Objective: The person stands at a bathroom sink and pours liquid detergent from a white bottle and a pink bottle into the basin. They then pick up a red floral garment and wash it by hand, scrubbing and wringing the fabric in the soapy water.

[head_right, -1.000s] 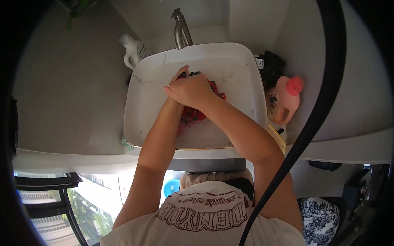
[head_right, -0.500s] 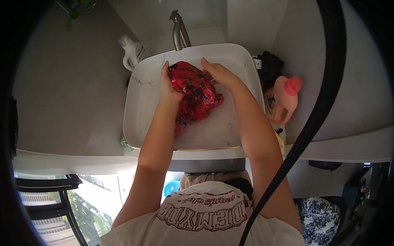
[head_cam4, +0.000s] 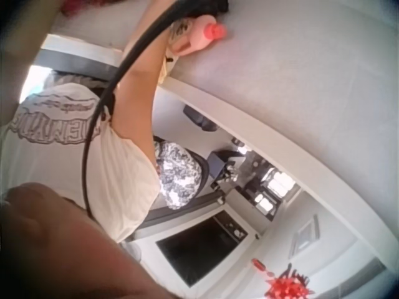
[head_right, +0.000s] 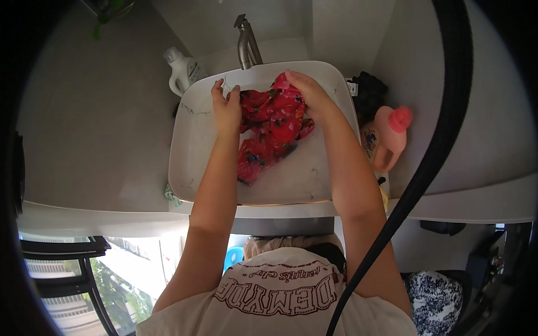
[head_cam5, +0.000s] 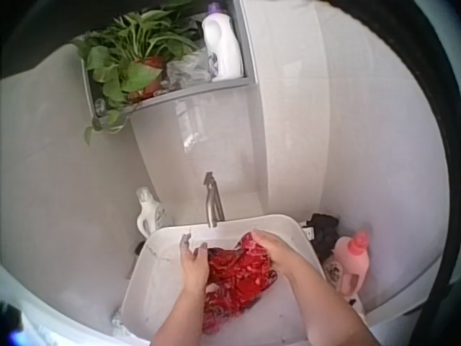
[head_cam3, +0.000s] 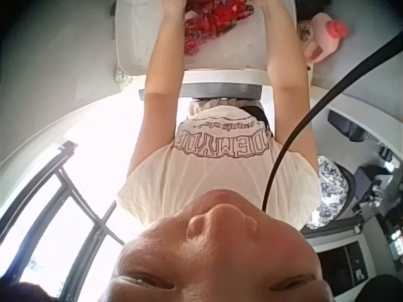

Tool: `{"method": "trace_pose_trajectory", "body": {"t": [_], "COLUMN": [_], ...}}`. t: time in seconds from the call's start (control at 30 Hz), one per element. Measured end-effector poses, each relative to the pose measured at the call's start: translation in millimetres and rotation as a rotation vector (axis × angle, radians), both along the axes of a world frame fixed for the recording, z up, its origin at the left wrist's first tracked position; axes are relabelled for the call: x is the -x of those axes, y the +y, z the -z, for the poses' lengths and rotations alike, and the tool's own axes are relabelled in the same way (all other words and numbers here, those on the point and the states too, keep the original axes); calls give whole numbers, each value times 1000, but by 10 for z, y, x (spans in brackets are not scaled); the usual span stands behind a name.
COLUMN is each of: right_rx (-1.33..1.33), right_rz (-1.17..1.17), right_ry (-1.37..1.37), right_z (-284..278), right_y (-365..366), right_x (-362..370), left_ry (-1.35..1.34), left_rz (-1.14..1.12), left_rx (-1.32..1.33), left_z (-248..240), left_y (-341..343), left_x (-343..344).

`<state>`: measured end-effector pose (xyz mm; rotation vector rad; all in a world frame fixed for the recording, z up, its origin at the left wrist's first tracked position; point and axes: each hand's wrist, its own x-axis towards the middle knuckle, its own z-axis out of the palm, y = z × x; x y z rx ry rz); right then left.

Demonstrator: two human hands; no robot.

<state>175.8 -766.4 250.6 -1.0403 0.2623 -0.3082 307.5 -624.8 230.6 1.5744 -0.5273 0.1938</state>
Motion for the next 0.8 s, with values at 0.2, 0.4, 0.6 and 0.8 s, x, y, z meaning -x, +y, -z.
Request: {"method": "trace_pose_trajectory", "body": {"t": [0.2,0.4,0.6,0.8], "right_rx": [239,914,1538,1578], "right_rz": [-114,259,496,554], "right_ry": [82,247,64,165], "right_z": [32,73,-90,-2], "right_y": [41,22,816,718], "right_x": [-4,-58,-187,-351], "left_ry": [-37,564,814,780], "left_rz": [469,557,541,538], "left_rx": [-417,-72,304,126], "left_z": [244,-82,-15,101], "left_y": [-63,-10,-41,-86], "left_x": [137,177,206,355]}}
